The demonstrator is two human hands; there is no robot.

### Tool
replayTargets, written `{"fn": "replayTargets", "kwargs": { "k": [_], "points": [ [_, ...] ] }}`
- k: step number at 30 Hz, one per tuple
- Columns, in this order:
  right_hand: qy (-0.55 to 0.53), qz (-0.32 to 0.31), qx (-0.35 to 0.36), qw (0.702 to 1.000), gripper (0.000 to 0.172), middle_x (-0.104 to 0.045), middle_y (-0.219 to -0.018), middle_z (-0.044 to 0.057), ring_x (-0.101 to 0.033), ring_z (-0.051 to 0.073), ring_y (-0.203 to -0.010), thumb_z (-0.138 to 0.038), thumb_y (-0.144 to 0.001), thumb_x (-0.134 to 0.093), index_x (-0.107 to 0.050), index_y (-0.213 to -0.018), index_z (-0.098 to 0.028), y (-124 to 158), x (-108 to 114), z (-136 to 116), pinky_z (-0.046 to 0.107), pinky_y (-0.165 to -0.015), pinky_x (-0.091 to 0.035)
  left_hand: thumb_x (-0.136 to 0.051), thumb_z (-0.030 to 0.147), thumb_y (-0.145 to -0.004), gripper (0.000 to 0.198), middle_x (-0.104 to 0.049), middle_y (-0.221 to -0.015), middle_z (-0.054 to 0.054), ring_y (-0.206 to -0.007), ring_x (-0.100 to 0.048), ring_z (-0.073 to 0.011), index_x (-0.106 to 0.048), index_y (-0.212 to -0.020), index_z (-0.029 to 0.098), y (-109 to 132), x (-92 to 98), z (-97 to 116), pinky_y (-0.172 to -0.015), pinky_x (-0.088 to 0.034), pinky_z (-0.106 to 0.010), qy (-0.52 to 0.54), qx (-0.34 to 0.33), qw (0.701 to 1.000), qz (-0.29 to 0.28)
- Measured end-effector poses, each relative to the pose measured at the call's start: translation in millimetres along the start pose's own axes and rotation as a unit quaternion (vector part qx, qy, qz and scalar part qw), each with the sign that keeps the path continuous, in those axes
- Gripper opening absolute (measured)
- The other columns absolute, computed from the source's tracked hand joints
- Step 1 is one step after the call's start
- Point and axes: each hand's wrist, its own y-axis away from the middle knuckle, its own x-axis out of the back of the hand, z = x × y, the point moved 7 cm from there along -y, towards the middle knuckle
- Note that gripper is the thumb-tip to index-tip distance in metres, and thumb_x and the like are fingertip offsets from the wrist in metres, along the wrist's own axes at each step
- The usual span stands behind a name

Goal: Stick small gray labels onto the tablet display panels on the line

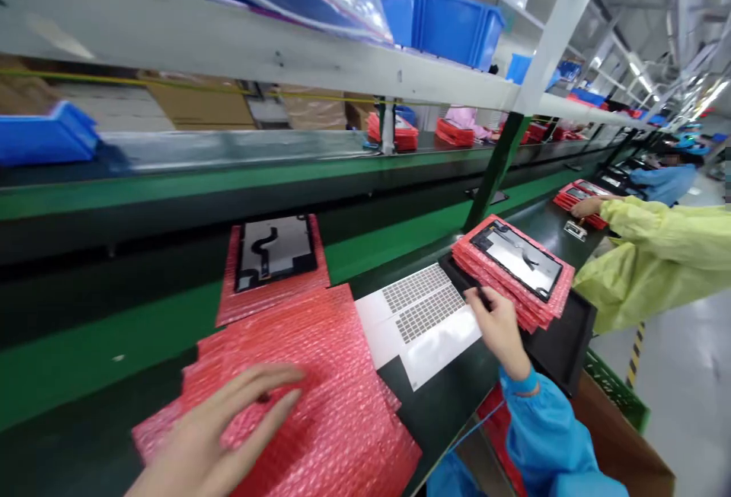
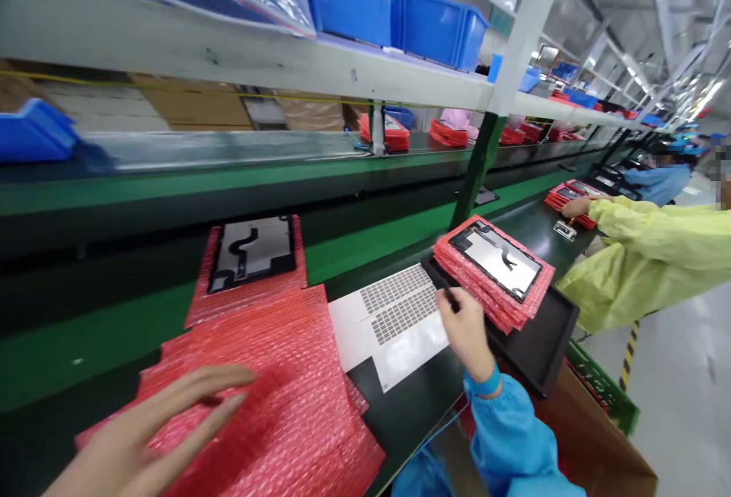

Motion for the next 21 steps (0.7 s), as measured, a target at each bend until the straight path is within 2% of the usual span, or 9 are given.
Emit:
{"fn": "replayTargets", "kwargs": {
  "k": [2, 4, 6, 8, 9, 12, 15, 17, 21],
  "points": [
    [0.066, 0.087, -0.020, 0.994, 0.045, -0.082, -0.091, 0.011, -0.072, 0.030, -0.083, -0.057, -0.094, -0.062, -0.081, -0.098, -0.017, -13, 58, 15, 0.038, -0.078, -0.052, -0.072, 0.061, -0.075, 0.026, -0.082, -0.093, -0.002, -0.089, -0.076, -0.0343, -0.083, -0.081, 0.038, -48, -34.5, 46, -0.085, -0.063, -0.048, 0.094, 0.029, 0.990, -0.105],
    [0.148, 0.163, -0.064, 0.973, 0.050, -0.081, -0.086, 0.013, -0.072, 0.032, -0.083, -0.059, -0.093, -0.060, -0.082, -0.099, -0.015, -19, 111, 36, 0.039, -0.077, -0.050, -0.073, 0.058, -0.081, 0.028, -0.079, -0.084, -0.003, -0.087, -0.075, -0.0300, -0.080, -0.076, 0.031, -101, -74.4, 90, -0.081, -0.063, -0.043, 0.132, 0.027, 0.978, -0.159],
    [0.201, 0.218, -0.117, 0.948, 0.054, -0.081, -0.091, 0.017, -0.074, 0.036, -0.091, -0.060, -0.091, -0.058, -0.083, -0.105, -0.014, -21, 150, 61, 0.040, -0.082, -0.050, -0.074, 0.047, -0.091, 0.029, -0.076, -0.081, -0.006, -0.078, -0.073, -0.0235, -0.077, -0.081, 0.020, -150, -124.5, 121, -0.076, -0.062, -0.039, 0.161, 0.050, 0.965, -0.203],
    [0.215, 0.243, -0.154, 0.933, 0.062, -0.081, -0.103, 0.024, -0.074, 0.041, -0.102, -0.063, -0.088, -0.060, -0.082, -0.114, -0.010, -22, 173, 86, 0.044, -0.088, -0.050, -0.069, 0.043, -0.101, 0.029, -0.075, -0.098, -0.005, -0.085, -0.072, -0.0174, -0.072, -0.105, 0.014, -192, -174.5, 141, -0.080, -0.063, -0.037, 0.191, 0.081, 0.955, -0.212],
    [0.212, 0.247, -0.165, 0.931, 0.067, -0.080, -0.109, 0.027, -0.073, 0.043, -0.106, -0.064, -0.086, -0.062, -0.080, -0.119, -0.008, -22, 179, 98, 0.045, -0.090, -0.050, -0.068, 0.042, -0.103, 0.030, -0.074, -0.106, -0.006, -0.090, -0.072, -0.0176, -0.070, -0.114, 0.014, -208, -196.9, 150, -0.082, -0.063, -0.037, 0.204, 0.094, 0.952, -0.207],
    [0.189, 0.250, -0.179, 0.932, 0.078, -0.078, -0.116, 0.031, -0.073, 0.045, -0.109, -0.068, -0.081, -0.067, -0.079, -0.122, -0.003, -26, 183, 127, 0.046, -0.091, -0.052, -0.069, 0.041, -0.102, 0.034, -0.071, -0.118, -0.009, -0.097, -0.072, -0.0197, -0.067, -0.125, 0.015, -240, -245.9, 168, -0.084, -0.064, -0.038, 0.229, 0.124, 0.948, -0.181],
    [0.144, 0.239, -0.167, 0.946, 0.077, -0.081, -0.106, 0.026, -0.075, 0.042, -0.102, -0.072, -0.079, -0.066, -0.082, -0.112, -0.003, -31, 178, 143, 0.044, -0.087, -0.054, -0.070, 0.040, -0.101, 0.036, -0.071, -0.121, -0.010, -0.100, -0.071, -0.0207, -0.067, -0.126, 0.015, -254, -266.1, 175, -0.086, -0.064, -0.039, 0.239, 0.138, 0.948, -0.155],
    [0.112, 0.232, -0.147, 0.955, 0.079, -0.082, -0.101, 0.023, -0.076, 0.040, -0.097, -0.075, -0.078, -0.065, -0.083, -0.107, -0.004, -34, 175, 147, 0.041, -0.083, -0.054, -0.070, 0.039, -0.101, 0.034, -0.070, -0.122, -0.010, -0.103, -0.071, -0.0213, -0.068, -0.125, 0.015, -257, -268.6, 176, -0.088, -0.063, -0.040, 0.251, 0.135, 0.948, -0.138],
    [0.059, 0.237, -0.109, 0.964, 0.087, -0.083, -0.103, 0.021, -0.074, 0.037, -0.096, -0.082, -0.076, -0.066, -0.082, -0.108, -0.003, -35, 174, 145, 0.039, -0.080, -0.053, -0.070, 0.039, -0.101, 0.033, -0.068, -0.131, -0.010, -0.112, -0.069, -0.0236, -0.068, -0.128, 0.019, -255, -268.2, 181, -0.095, -0.062, -0.044, 0.295, 0.117, 0.942, -0.106]
  ]
}}
